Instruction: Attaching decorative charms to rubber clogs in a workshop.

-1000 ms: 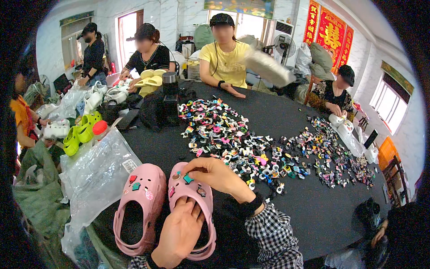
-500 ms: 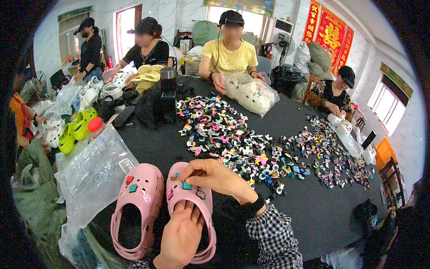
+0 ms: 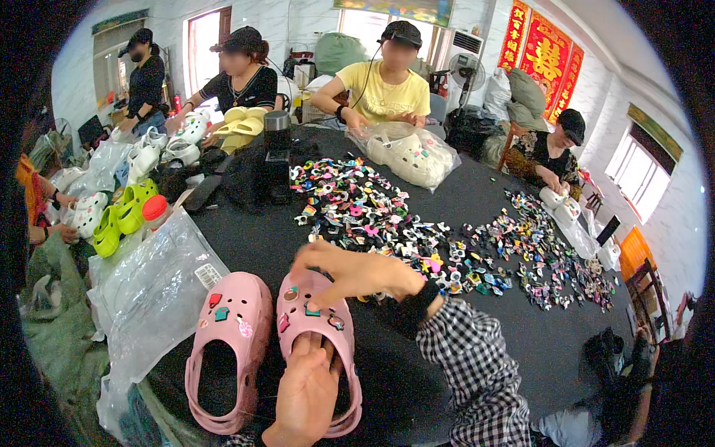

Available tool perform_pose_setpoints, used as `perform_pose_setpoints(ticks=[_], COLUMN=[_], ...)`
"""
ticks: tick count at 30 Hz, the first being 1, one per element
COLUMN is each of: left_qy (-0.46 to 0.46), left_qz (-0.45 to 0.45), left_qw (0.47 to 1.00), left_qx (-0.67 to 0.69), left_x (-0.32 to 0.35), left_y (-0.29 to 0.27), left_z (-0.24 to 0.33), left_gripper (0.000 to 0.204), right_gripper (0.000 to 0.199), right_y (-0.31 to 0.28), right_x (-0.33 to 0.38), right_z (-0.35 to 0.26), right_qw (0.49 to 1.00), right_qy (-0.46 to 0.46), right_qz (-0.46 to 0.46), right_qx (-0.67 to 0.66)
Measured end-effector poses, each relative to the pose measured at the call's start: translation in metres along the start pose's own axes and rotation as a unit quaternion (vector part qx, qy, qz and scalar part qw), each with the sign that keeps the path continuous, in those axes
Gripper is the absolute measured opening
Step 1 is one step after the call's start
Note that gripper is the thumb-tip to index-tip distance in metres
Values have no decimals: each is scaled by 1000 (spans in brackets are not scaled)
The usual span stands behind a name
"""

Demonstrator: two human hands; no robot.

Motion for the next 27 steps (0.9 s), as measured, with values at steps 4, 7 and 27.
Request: perform_pose_setpoints(ticks=[4, 7, 27], left_qy=[-6, -4, 5], left_qz=[-2, 0, 21], left_qw=[1000, 999, 1000], left_qx=[-29, -36, -3], left_x=[0, 1, 2], left_y=[3, 3, 2], left_z=[0, -1, 1], left_gripper=[62, 62, 49], right_gripper=[110, 116, 110], right_y=[-11, -8, -8], right_x=[-11, -22, -19], right_z=[14, 26, 8], right_qw=[965, 931, 939], right_qy=[194, 218, 202], right_qz=[-156, -247, -225], right_qx=[-78, -154, -163])
Point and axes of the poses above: each hand's wrist, its own x-axis away from the middle knuckle, its own y-axis out of the palm, z = x × y, the point moved 1 cm from there along -x, towards the middle knuckle, and after that the axes turned 4 degrees about -z, right-handed, at the moved point
